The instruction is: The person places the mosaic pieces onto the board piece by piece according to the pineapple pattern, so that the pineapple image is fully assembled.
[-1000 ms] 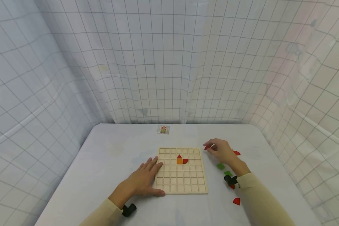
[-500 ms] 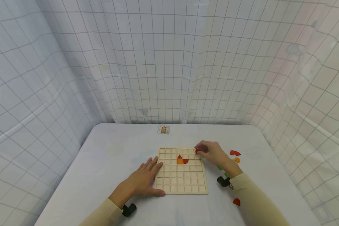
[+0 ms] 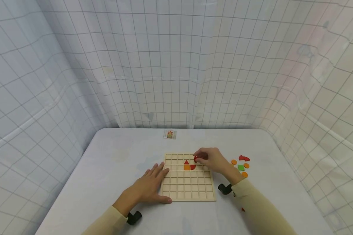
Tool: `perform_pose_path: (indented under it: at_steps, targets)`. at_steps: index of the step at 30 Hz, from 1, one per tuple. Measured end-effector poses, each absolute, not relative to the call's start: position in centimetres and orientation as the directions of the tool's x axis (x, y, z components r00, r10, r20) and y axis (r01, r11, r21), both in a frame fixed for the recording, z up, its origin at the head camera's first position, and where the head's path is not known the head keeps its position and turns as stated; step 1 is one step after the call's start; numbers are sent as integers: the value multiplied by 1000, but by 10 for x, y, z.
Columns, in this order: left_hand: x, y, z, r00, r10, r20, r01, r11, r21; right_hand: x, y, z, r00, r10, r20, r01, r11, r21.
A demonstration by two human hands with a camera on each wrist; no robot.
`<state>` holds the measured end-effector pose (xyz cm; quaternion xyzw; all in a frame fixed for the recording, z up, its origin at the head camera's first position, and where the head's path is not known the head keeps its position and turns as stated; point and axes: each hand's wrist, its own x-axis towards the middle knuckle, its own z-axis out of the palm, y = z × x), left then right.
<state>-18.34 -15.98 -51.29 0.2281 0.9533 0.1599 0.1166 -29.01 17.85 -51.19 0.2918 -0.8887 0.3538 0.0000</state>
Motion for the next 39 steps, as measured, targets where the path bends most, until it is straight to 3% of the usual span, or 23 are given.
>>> perform_pose_path:
  at_steps: [13, 39]
  targets:
    - [-183, -160, -510, -870, 461, -174, 383, 855, 351, -296, 146, -512, -779, -599, 184, -549, 510, -662]
    - [-184, -161, -514, -865, 472, -168, 396, 849, 350, -294, 116, -525, -803, -590, 85, -496, 582, -645]
